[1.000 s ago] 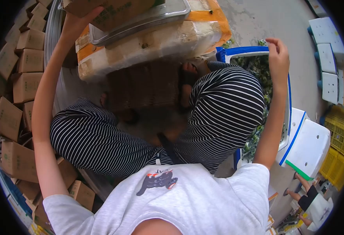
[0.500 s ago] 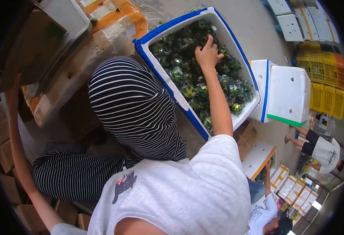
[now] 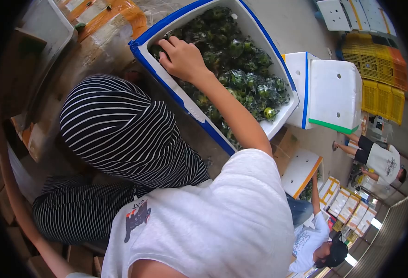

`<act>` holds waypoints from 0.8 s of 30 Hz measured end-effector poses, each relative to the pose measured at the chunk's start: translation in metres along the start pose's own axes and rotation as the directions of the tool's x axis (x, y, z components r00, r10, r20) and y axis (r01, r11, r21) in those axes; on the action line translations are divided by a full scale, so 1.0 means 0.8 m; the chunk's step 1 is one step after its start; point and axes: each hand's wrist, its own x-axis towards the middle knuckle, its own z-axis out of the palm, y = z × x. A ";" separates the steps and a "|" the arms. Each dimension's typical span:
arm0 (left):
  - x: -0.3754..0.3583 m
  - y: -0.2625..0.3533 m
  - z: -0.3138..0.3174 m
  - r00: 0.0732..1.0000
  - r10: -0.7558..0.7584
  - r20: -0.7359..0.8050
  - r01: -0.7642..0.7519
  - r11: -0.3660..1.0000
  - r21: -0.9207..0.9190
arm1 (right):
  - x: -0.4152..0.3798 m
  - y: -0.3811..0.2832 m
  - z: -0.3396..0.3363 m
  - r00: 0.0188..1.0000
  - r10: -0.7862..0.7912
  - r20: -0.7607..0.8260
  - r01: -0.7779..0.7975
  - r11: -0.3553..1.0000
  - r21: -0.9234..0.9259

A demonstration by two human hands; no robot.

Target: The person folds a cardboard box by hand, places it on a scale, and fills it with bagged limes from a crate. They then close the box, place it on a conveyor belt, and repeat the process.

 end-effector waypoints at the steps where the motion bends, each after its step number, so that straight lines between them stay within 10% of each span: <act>1: 0.000 0.007 0.002 1.000 0.018 -0.012 -0.018 1.000 0.011 | -0.004 -0.008 0.000 0.999 0.047 0.002 -0.047 0.998 0.032; 7: -0.004 -0.019 -0.004 1.000 0.005 0.010 -0.005 0.999 0.051 | -0.012 -0.031 -0.003 0.935 0.315 0.163 -0.326 0.944 0.047; 14: 0.002 -0.074 -0.029 0.999 -0.023 0.030 0.016 0.974 0.228 | -0.022 -0.008 0.013 0.998 -0.041 0.049 0.048 0.987 -0.155; 24: -0.012 -0.006 -0.009 0.997 0.079 0.006 -0.079 0.988 0.132 | -0.070 0.026 -0.024 0.997 0.081 0.013 -0.082 0.989 0.127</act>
